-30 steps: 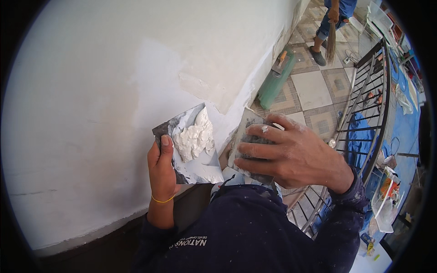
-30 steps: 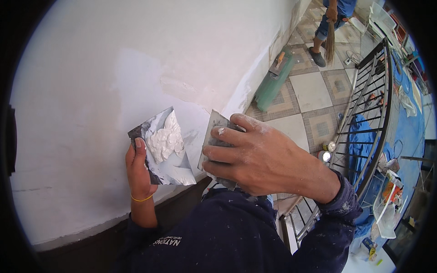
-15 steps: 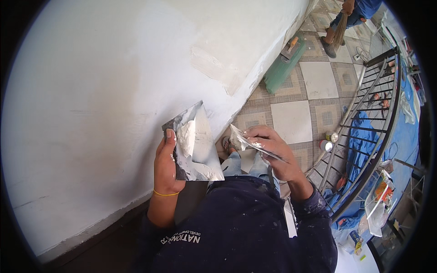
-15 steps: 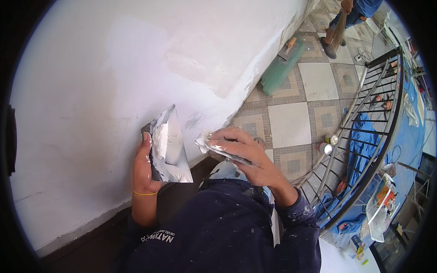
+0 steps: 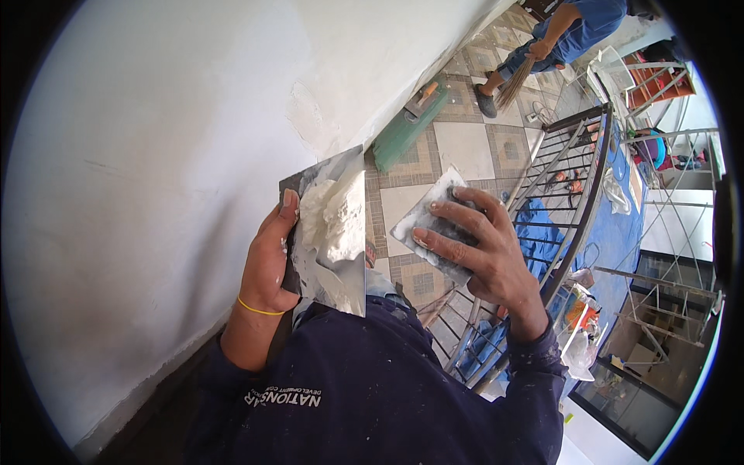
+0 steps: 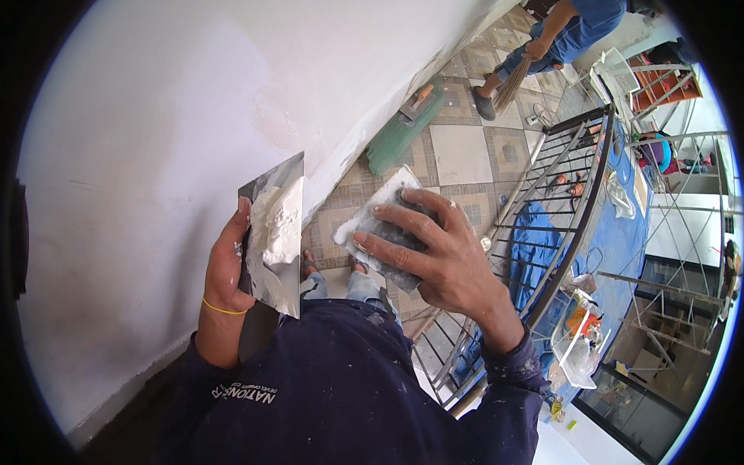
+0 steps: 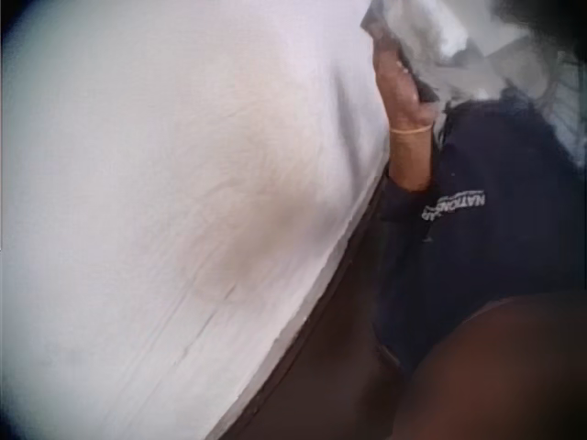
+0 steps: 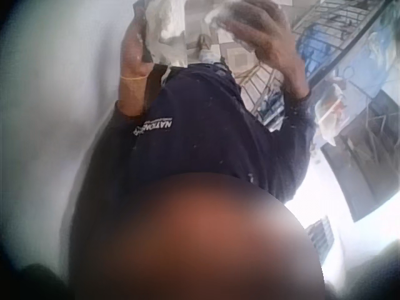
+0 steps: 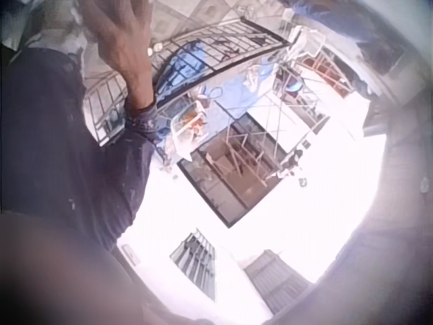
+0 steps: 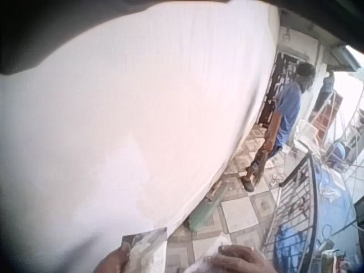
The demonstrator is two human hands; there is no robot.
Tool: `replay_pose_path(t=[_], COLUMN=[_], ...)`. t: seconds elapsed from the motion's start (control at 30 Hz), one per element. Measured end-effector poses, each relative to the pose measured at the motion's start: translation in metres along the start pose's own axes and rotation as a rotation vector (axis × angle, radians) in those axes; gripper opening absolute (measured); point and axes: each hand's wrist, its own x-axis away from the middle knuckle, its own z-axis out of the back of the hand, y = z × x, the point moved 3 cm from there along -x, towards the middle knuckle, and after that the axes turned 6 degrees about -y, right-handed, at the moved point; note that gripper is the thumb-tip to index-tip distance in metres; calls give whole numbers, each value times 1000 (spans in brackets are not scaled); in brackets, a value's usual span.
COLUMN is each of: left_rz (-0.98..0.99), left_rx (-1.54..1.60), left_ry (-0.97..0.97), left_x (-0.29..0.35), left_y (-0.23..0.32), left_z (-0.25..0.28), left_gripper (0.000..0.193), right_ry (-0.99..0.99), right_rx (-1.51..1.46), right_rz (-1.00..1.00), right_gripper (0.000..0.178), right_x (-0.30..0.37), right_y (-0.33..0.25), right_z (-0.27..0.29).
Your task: The person applies white plaster to a wall using a trowel and a hawk, smoothing the surface in multiple passes. The person periodically reloads plaster onto the trowel from the hawk and continues applying it to different sections of the wall.
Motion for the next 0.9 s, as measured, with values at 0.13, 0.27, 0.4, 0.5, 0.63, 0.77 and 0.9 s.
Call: replay_pose_path(t=[0.13,0.27,0.4,0.5,0.63,0.77,0.9], left_rz=[7,-184,-211,-277,-332,-343,83], left_rx=[39,-233,-66,-77,-214,2,336], left_ry=[-133,-62,10,-24,-7,-29,-153], left_x=[-7,1,10,10,13,14,9], left_y=[1,12,11,10,7,1,-22], left_z=[-6,-27,-42,-47,-45,-43,-50], left_gripper=[50,44,37,36,36,37,43], right_ry=[-136,-274,-264,-454,-278,-551,-260], right_rx=[17,56,94,104,89,133,-264], right_rz=[258,385,448,380,490,392,525], right_gripper=[48,38,33,31,39,44,45], right_x=[-19,-43,-49,-54,-61,-52,-40], right_y=[-4,-18,-26,-26,-37,-32,-23], right_z=[30,49,69,60,59,68,64])
